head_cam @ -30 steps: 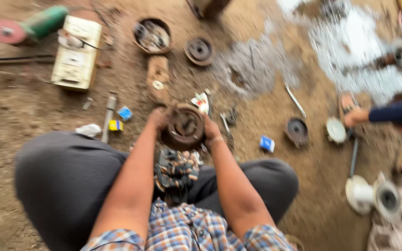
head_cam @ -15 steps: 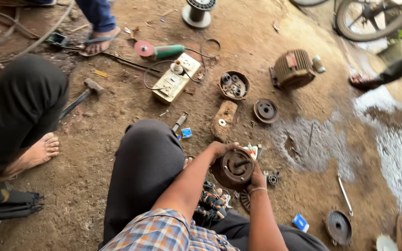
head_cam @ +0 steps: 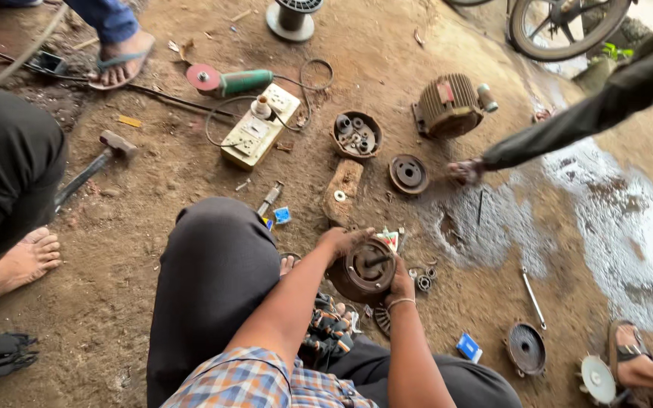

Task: The person sits on the ground and repairs a motor component. They use a screwdriver to adjust parts, apply lubricant from a green tube, and wipe the component with a cloth. The person also handles a small bag of bearings and places them into the motor housing.

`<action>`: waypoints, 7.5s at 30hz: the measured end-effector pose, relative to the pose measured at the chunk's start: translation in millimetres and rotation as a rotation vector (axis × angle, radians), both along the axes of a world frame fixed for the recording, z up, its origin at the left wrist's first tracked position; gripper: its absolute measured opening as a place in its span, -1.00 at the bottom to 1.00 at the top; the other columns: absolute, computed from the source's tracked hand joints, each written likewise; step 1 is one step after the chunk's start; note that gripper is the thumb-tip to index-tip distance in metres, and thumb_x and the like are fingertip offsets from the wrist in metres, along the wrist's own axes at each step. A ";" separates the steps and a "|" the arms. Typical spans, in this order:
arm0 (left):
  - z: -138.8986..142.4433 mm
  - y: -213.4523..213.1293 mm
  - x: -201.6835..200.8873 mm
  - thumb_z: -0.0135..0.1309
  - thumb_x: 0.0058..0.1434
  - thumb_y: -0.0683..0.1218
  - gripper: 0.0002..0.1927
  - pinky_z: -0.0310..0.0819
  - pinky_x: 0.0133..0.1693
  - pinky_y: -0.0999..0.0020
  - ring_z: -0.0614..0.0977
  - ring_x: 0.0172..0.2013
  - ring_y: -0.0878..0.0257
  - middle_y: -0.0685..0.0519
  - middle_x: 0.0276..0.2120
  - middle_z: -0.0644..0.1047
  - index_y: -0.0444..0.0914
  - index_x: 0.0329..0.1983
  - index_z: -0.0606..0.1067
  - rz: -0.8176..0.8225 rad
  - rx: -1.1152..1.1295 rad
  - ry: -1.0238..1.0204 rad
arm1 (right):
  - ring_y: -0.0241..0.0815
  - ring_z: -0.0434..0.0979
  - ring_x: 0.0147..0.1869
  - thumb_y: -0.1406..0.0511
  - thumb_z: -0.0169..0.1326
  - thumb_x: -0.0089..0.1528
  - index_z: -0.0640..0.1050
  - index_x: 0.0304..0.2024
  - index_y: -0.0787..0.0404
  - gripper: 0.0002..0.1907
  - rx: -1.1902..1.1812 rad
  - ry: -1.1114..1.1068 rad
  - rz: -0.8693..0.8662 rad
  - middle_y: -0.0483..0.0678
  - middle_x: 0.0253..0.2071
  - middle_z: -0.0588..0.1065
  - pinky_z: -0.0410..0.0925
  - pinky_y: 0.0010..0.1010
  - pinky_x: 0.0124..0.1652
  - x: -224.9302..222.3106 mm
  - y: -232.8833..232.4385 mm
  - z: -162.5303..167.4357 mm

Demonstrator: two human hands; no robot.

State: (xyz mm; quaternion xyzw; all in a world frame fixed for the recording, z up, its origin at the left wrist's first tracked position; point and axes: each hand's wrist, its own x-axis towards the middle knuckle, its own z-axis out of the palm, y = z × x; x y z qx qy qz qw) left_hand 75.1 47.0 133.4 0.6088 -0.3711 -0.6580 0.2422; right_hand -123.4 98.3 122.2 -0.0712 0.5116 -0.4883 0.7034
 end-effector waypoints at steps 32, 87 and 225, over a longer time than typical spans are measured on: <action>-32.4 -11.0 -1.7 0.34 -0.11 0.42 -0.07 0.60 -0.29 0.13 0.69 -0.31 0.10 -0.12 -0.25 0.65 -0.49 -0.05 0.56 -0.004 0.126 0.107 | -0.27 0.59 -0.09 0.34 0.23 0.45 0.44 0.16 0.30 -0.68 -0.836 0.945 0.079 -0.01 0.00 0.57 0.49 -0.45 -0.19 -52.3 83.1 271.2; -35.6 -21.6 -4.2 0.16 -0.13 0.61 0.10 0.57 -0.11 0.19 0.71 -0.16 0.03 -0.25 -0.15 0.67 -0.53 -0.12 0.63 -0.208 -0.024 -0.066 | -0.22 0.62 -0.05 0.42 0.27 0.35 0.28 0.38 0.18 -0.38 -1.106 1.477 0.224 -0.02 -0.08 0.56 0.54 -0.40 -0.04 43.5 47.3 180.3; -59.4 -9.4 7.1 0.27 -0.07 0.44 -0.02 0.59 -0.34 0.17 0.69 -0.30 0.13 -0.13 -0.21 0.64 -0.51 0.03 0.51 0.109 0.111 0.203 | -0.16 0.68 0.00 0.38 0.15 0.45 0.23 0.41 0.08 -0.45 -1.183 1.497 0.390 -0.04 -0.07 0.57 0.59 -0.36 -0.02 13.7 37.9 204.4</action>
